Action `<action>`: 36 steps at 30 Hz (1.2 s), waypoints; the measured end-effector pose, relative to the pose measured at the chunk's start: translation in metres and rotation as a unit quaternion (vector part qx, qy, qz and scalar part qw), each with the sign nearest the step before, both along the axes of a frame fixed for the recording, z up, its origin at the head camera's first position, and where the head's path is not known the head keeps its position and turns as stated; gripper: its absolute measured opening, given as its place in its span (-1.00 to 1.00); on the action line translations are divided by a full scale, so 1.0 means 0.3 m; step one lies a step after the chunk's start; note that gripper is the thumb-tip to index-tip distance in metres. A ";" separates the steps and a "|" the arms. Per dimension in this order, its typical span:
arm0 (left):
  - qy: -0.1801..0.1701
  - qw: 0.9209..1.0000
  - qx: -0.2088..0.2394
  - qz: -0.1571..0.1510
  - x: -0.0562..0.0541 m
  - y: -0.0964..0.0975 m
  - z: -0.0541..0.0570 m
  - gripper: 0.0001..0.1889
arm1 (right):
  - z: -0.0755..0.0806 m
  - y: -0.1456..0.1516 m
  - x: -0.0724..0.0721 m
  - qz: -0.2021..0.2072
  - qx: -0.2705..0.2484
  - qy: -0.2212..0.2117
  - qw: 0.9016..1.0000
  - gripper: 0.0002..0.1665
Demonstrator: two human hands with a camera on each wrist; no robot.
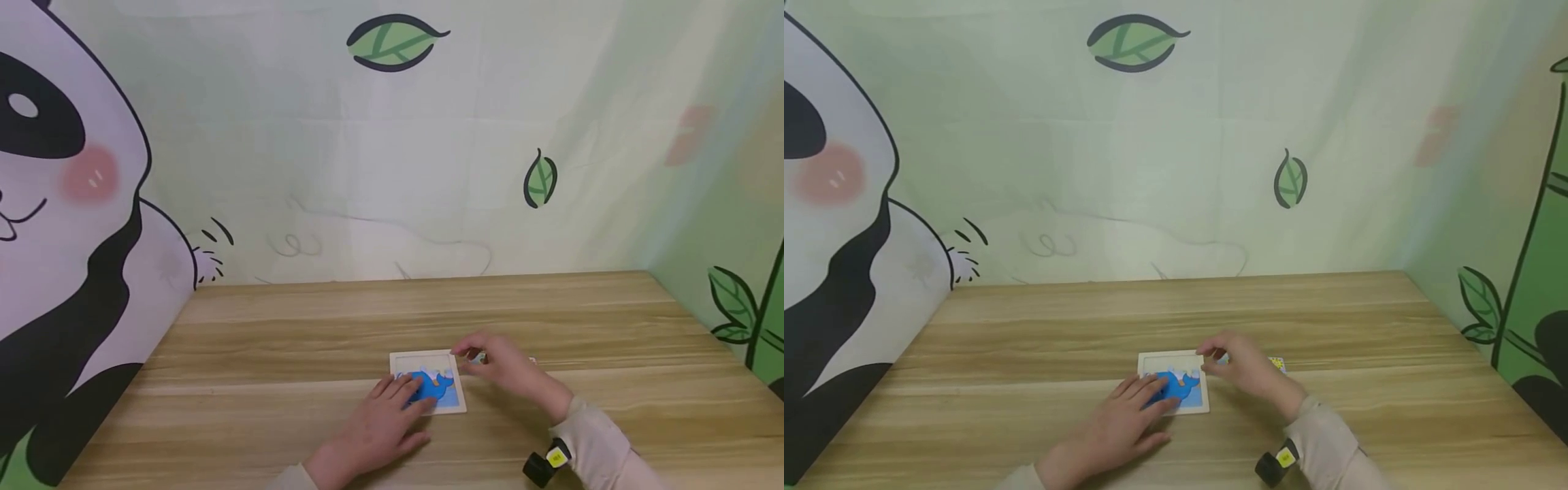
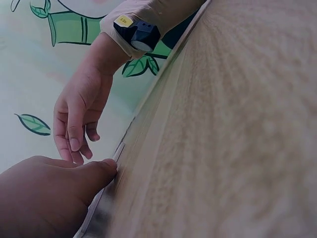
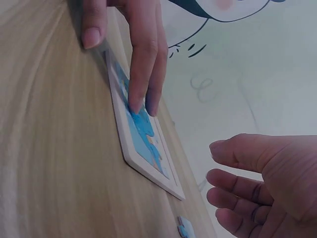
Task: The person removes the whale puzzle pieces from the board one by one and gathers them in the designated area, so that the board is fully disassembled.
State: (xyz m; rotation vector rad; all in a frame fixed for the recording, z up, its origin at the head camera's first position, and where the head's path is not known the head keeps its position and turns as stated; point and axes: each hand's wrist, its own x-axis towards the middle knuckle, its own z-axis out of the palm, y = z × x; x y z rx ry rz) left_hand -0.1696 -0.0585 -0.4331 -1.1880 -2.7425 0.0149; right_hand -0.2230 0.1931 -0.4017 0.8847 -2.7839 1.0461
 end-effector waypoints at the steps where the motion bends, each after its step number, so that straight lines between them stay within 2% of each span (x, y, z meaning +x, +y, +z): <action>1: 0.002 1.000 0.002 0.000 0.000 0.000 -0.003 -0.47 | -0.005 -0.005 0.000 0.002 -0.002 -0.001 1.000 -0.79; 5: 0.002 1.000 0.008 0.000 -0.001 -0.002 -0.014 -0.49 | -0.018 -0.023 0.001 0.011 -0.006 0.000 1.000 -0.79; 18: -0.028 1.000 0.004 0.007 0.006 0.008 -0.014 -0.47 | -0.043 -0.078 0.016 -0.018 0.026 -0.021 0.999 -0.76; 28: 0.014 1.000 0.017 -0.006 0.011 0.010 -0.025 -0.51 | -0.081 -0.102 0.020 -0.043 0.055 0.001 0.998 -0.79; 36: 0.005 1.000 0.022 -0.007 0.007 0.003 -0.030 -0.50 | -0.076 -0.115 0.021 -0.049 0.067 0.011 0.996 -0.81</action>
